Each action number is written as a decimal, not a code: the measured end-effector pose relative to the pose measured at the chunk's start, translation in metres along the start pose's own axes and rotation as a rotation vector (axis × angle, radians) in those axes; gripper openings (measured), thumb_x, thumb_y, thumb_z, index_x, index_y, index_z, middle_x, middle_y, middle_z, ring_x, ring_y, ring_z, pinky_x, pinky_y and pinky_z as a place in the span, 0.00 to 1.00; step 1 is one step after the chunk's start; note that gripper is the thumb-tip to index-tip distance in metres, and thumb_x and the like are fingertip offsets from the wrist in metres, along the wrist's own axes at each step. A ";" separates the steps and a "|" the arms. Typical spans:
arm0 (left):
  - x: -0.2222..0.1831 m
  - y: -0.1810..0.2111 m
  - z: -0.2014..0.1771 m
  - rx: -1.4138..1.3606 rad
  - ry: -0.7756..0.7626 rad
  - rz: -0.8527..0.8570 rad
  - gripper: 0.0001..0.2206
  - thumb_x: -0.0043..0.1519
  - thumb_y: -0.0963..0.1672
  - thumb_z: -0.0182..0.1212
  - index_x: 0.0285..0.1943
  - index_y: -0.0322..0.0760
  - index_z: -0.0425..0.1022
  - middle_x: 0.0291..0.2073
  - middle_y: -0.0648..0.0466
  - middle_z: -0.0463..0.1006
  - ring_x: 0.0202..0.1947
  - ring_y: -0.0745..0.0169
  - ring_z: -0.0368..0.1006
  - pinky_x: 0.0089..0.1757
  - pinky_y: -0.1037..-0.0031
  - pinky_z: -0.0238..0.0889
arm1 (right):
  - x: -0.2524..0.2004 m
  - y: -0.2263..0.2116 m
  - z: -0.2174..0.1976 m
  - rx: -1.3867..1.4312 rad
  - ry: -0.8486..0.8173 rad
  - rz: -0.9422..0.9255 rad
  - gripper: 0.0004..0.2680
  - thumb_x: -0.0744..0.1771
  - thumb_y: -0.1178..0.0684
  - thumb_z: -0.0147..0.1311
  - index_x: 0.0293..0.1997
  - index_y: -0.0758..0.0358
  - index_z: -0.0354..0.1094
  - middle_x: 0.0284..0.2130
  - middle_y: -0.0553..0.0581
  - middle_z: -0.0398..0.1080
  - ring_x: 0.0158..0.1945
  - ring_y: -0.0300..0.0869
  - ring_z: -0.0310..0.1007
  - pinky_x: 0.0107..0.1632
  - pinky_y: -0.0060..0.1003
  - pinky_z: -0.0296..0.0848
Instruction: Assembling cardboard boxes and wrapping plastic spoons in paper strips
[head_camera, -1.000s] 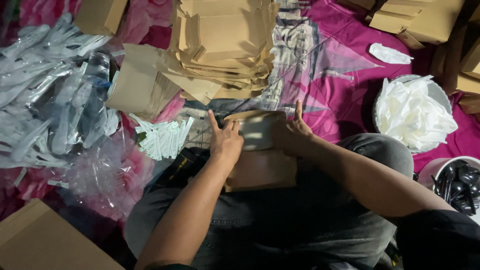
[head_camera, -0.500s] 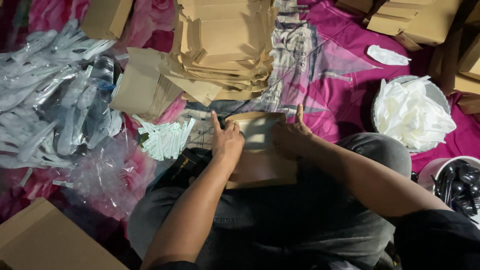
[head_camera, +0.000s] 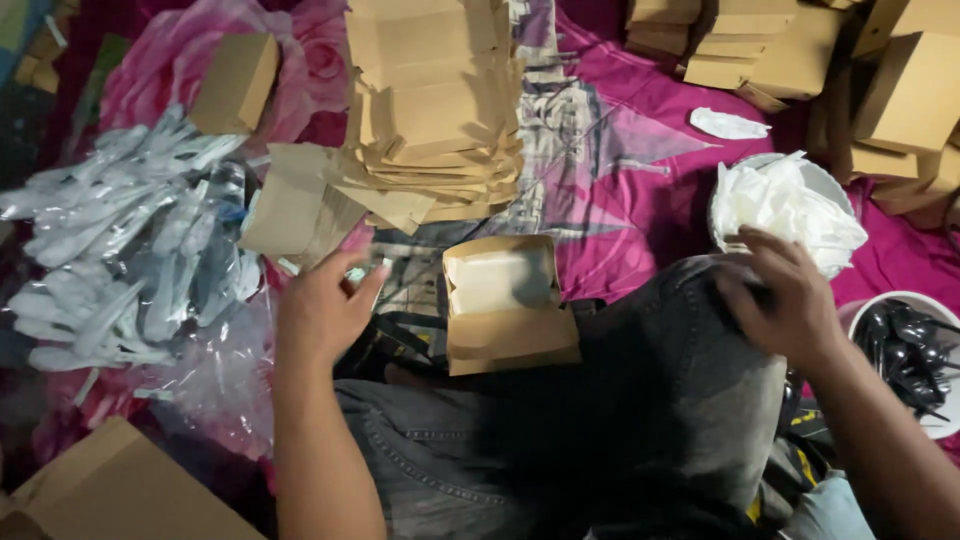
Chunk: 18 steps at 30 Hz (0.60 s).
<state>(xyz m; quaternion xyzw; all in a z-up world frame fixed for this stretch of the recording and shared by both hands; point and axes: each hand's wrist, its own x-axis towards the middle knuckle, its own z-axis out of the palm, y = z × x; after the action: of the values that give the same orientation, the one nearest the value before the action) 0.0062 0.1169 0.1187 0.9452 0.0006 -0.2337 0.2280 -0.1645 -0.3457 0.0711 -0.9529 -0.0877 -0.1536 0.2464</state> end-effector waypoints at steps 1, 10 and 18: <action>-0.007 -0.017 0.000 0.024 0.072 -0.032 0.21 0.64 0.58 0.53 0.62 0.55 0.76 0.36 0.49 0.83 0.41 0.40 0.77 0.43 0.55 0.66 | -0.027 0.000 -0.004 0.041 -0.024 -0.016 0.11 0.66 0.60 0.55 0.54 0.67 0.72 0.51 0.62 0.75 0.64 0.58 0.71 0.75 0.54 0.64; -0.076 -0.042 0.032 0.341 0.034 -0.345 0.24 0.65 0.61 0.43 0.53 0.51 0.77 0.49 0.43 0.83 0.52 0.32 0.77 0.50 0.49 0.69 | -0.231 0.006 0.067 0.381 0.131 0.325 0.32 0.65 0.45 0.47 0.78 0.62 0.38 0.79 0.69 0.30 0.82 0.55 0.26 0.77 0.51 0.30; -0.077 -0.172 0.101 0.155 0.559 0.099 0.15 0.60 0.53 0.62 0.50 0.50 0.84 0.42 0.48 0.85 0.45 0.42 0.79 0.47 0.57 0.71 | -0.242 0.029 0.082 0.397 0.077 0.532 0.26 0.70 0.43 0.29 0.75 0.67 0.42 0.75 0.64 0.46 0.77 0.48 0.43 0.75 0.41 0.43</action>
<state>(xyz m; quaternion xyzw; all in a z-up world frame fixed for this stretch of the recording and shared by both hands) -0.1254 0.2361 -0.0006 0.9864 -0.0006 0.0477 0.1571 -0.3633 -0.3521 -0.0912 -0.8693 0.1453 -0.1000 0.4617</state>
